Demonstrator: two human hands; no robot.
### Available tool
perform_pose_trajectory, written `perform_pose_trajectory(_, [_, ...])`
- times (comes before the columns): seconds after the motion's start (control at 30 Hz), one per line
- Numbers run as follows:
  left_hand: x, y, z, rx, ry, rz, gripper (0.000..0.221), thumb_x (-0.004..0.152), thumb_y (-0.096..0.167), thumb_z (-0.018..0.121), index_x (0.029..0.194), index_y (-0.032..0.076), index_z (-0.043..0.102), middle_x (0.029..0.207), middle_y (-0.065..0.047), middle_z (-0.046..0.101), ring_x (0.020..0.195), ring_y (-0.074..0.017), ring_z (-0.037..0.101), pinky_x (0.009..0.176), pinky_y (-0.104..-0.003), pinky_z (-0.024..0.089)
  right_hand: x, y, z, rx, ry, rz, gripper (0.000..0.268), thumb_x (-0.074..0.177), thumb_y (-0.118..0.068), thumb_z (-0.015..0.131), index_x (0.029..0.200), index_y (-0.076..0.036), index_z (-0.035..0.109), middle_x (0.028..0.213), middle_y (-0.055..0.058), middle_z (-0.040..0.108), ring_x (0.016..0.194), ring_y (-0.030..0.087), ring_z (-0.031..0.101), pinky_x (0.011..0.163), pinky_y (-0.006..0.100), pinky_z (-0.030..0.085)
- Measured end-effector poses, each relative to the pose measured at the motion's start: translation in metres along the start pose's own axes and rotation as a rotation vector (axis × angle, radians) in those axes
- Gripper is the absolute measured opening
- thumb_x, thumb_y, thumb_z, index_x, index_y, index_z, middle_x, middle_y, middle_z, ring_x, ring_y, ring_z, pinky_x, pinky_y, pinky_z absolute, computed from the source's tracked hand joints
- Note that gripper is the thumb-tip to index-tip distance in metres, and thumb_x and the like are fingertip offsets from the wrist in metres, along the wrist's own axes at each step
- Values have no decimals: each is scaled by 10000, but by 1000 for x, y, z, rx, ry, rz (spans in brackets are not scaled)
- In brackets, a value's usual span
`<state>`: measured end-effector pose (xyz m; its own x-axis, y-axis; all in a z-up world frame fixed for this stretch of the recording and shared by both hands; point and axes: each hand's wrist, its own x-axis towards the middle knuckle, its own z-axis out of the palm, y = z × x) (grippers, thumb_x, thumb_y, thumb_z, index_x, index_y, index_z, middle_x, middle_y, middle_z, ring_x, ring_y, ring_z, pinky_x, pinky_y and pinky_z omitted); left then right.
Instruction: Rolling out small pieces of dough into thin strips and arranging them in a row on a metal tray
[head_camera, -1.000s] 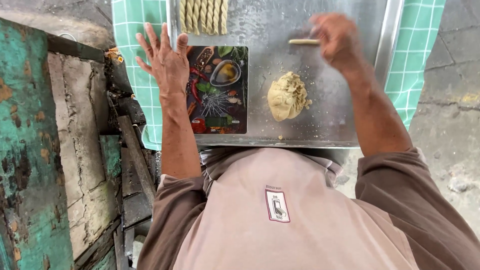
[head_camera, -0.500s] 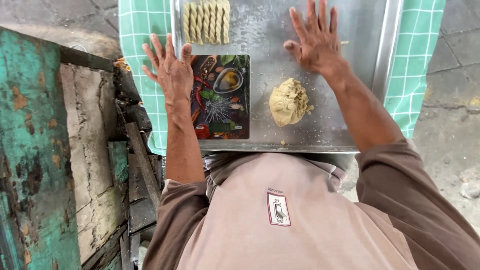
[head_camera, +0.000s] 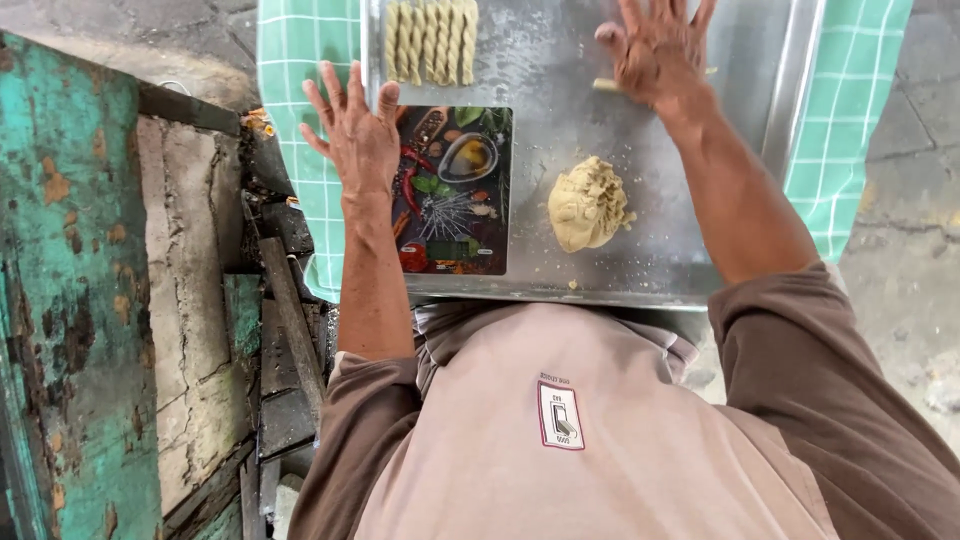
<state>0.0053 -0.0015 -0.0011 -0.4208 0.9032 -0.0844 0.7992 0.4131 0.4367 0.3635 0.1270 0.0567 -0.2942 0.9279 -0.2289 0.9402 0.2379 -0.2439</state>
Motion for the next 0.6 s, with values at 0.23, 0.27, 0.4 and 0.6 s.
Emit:
perform_pose_trajectory(0.23, [-3, 6, -9, 25, -45, -24, 1010, 908, 815, 73, 1705, 245, 315, 1731, -51, 30, 1571, -314, -96, 1201, -772, -56, -50, 90, 33, 379, 415, -150, 298, 1191, -288, 236, 1348, -56, 336, 1297, 146, 344, 1187, 289, 291, 944, 496, 75])
perform_pose_trajectory(0.27, [-1, 7, -9, 27, -10, -4, 976, 932, 807, 102, 1710, 250, 292, 1740, -46, 45, 1578, -313, -91, 1205, -780, -50, -58, 103, 26, 450, 535, -221, 472, 1265, -358, 249, 1006, -27, 463, 823, 119, 444, 735, 303, 422, 694, 492, 322])
perform_pose_trajectory(0.4, [-8, 38, 5, 226, 275, 212, 949, 964, 819, 54, 1637, 340, 521, 1694, -23, 146, 1567, -300, 99, 1178, -820, 82, -83, 119, 25, 252, 373, -406, 383, 1091, 45, 510, 1437, 155, 632, 1379, 360, 651, 1301, 483, 572, 1136, 578, 406])
perform_pose_trajectory(0.6, [-61, 179, 8, -205, -299, 662, 233, 1038, 295, 617, 1068, 89, 722, 1394, -257, 488, 1246, -364, 512, 1009, -525, 520, -89, 122, 37, 16, 390, -404, 263, 1029, 15, 742, 1286, 47, 789, 1150, 170, 680, 1069, 357, 608, 959, 456, 524])
